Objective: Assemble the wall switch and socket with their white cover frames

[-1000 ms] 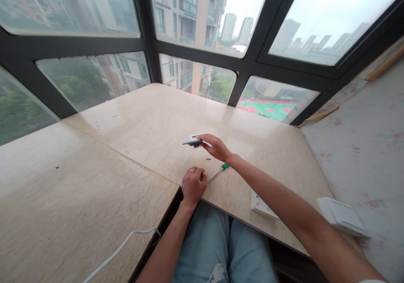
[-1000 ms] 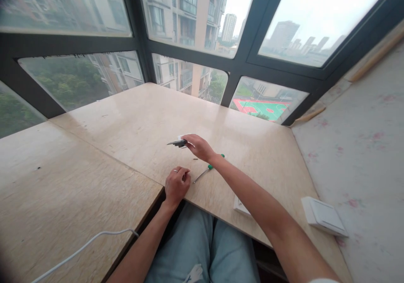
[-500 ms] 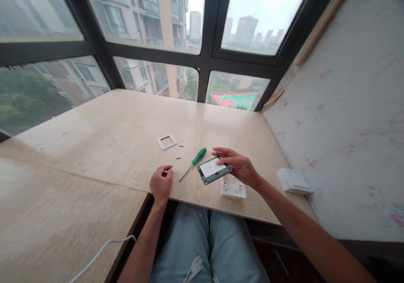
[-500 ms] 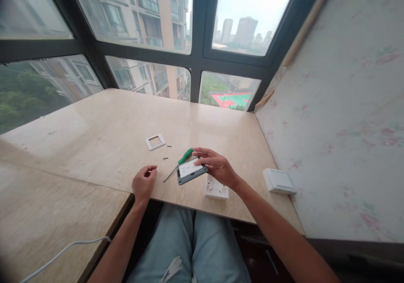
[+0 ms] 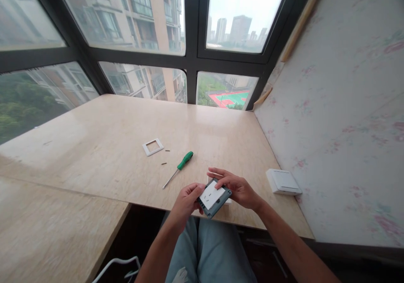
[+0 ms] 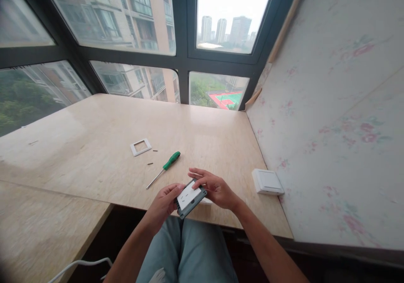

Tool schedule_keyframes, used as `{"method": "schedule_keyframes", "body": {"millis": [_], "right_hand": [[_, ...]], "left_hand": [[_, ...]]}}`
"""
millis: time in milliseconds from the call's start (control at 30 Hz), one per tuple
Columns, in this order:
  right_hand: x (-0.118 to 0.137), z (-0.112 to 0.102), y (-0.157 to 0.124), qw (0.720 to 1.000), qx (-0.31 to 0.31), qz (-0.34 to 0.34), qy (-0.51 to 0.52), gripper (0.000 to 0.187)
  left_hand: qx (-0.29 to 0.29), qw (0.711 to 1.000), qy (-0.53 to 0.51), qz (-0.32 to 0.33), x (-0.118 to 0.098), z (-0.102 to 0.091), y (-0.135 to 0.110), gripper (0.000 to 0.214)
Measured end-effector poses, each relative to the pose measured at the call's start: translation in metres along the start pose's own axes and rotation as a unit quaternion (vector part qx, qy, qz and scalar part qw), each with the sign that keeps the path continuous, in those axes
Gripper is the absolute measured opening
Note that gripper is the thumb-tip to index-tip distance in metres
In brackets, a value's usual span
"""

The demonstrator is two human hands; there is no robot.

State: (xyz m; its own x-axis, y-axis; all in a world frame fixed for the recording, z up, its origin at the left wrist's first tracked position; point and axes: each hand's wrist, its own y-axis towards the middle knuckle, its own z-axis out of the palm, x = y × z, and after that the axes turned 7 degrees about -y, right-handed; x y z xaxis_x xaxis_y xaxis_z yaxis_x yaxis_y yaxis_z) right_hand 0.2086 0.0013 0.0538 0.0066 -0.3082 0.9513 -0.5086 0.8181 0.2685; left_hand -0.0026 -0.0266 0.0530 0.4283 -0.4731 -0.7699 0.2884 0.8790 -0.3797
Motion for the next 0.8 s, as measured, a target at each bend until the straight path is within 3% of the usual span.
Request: {"method": "schedule_keyframes", "body": {"millis": [100,333,500,633,800], "right_hand": [[-0.011,-0.002,-0.008,1.000,-0.018,0.008,0.021,0.017],[-0.019,-0.004,-0.033,0.991,-0.130,0.036,-0.002,0.038],[-0.005,-0.011,-0.052,0.990,-0.092,0.053,-0.093,0.065],[-0.002,-0.014,-0.059,0.966,-0.068,0.088,-0.233,0.097],[-0.008,-0.015,-0.063,0.949,-0.077,0.060,-0.299,0.098]], "left_hand": [[-0.008,1.000,-0.017,-0.012,0.001,0.002,0.002,0.051],[-0.112,0.992,-0.034,0.035,0.010,0.015,0.006,0.056],[-0.118,0.992,-0.026,0.040,0.020,0.025,0.011,0.053],[-0.112,0.993,-0.001,0.047,0.025,0.032,0.014,0.052],[-0.098,0.993,0.031,0.051,0.026,0.040,0.001,0.054]]}}
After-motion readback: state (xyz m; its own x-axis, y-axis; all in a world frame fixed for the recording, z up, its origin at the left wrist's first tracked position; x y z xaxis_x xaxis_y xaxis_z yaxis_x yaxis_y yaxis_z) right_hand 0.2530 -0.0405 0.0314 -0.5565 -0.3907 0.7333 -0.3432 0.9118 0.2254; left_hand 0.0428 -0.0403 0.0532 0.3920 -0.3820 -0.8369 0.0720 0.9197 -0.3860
